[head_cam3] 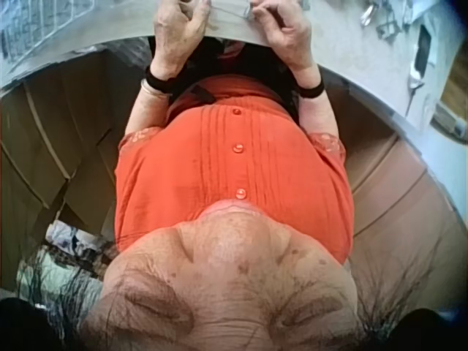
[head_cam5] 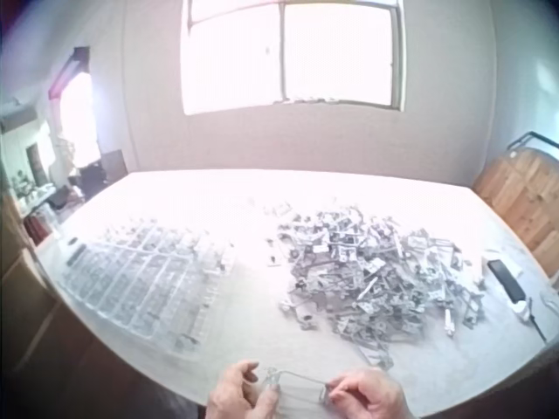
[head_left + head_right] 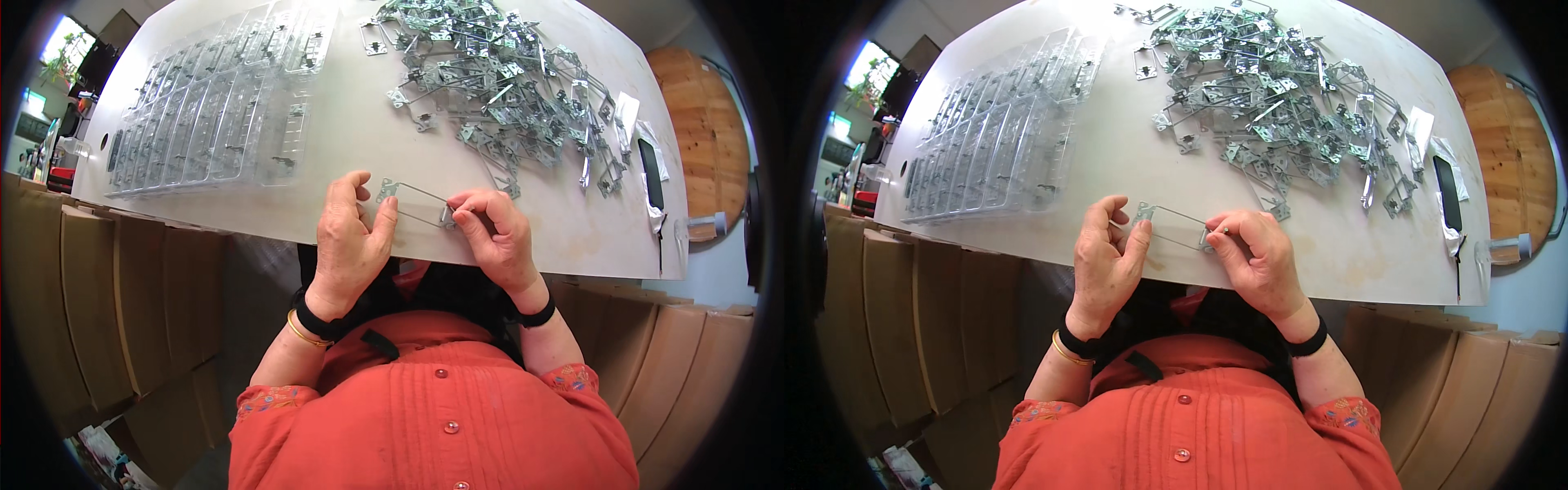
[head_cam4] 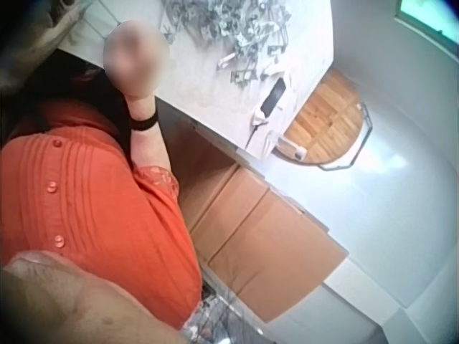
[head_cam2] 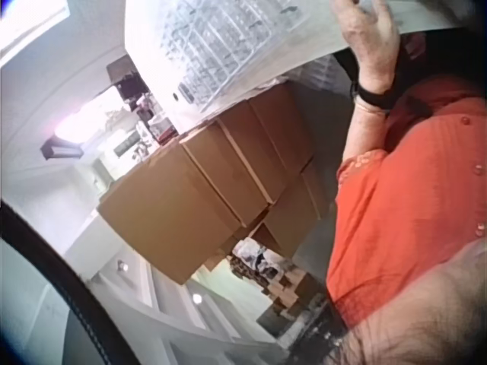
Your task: The person assembles small metal hardware components by hand at a white table. They pick up a metal bracket and a thin wire, thread the wire through the bracket, and place the assembled unit into a clear plastic tray. The process is repeated with multiple components from a pile on the table.
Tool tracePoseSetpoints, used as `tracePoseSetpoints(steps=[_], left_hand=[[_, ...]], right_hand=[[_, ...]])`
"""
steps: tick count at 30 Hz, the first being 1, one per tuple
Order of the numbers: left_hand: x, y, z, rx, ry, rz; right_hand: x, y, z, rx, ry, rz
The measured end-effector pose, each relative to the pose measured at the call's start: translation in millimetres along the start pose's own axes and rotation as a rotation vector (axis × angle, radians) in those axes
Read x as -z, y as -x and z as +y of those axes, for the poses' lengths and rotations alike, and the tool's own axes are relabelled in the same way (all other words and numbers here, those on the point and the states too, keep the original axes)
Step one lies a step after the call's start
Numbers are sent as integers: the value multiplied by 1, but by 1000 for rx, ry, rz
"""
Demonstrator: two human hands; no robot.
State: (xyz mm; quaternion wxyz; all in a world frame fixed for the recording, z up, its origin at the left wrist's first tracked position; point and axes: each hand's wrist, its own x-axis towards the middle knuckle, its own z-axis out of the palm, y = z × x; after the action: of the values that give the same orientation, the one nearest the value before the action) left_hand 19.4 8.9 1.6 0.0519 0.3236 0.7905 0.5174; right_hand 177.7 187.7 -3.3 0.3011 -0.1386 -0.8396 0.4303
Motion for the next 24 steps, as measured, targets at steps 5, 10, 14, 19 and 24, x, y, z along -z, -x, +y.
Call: tracePoseSetpoints(steps=[5, 10, 14, 19, 24], left_hand=[[-4, -1, -3, -37, -48, -23], [-6, -10, 0, -93, 1, -17], [-14, -17, -7, -213, -11, 3], [-18, -14, -1, -118, -13, -21], [-17, -7, 7, -55, -25, -30]], right_hand=[[3, -1, -1, 35, -13, -46], [7, -3, -5, 62, -57, -148], [8, -5, -7, 87, -89, -205], [9, -6, -6, 95, -115, -217], [9, -5, -5, 77, -138, -208]])
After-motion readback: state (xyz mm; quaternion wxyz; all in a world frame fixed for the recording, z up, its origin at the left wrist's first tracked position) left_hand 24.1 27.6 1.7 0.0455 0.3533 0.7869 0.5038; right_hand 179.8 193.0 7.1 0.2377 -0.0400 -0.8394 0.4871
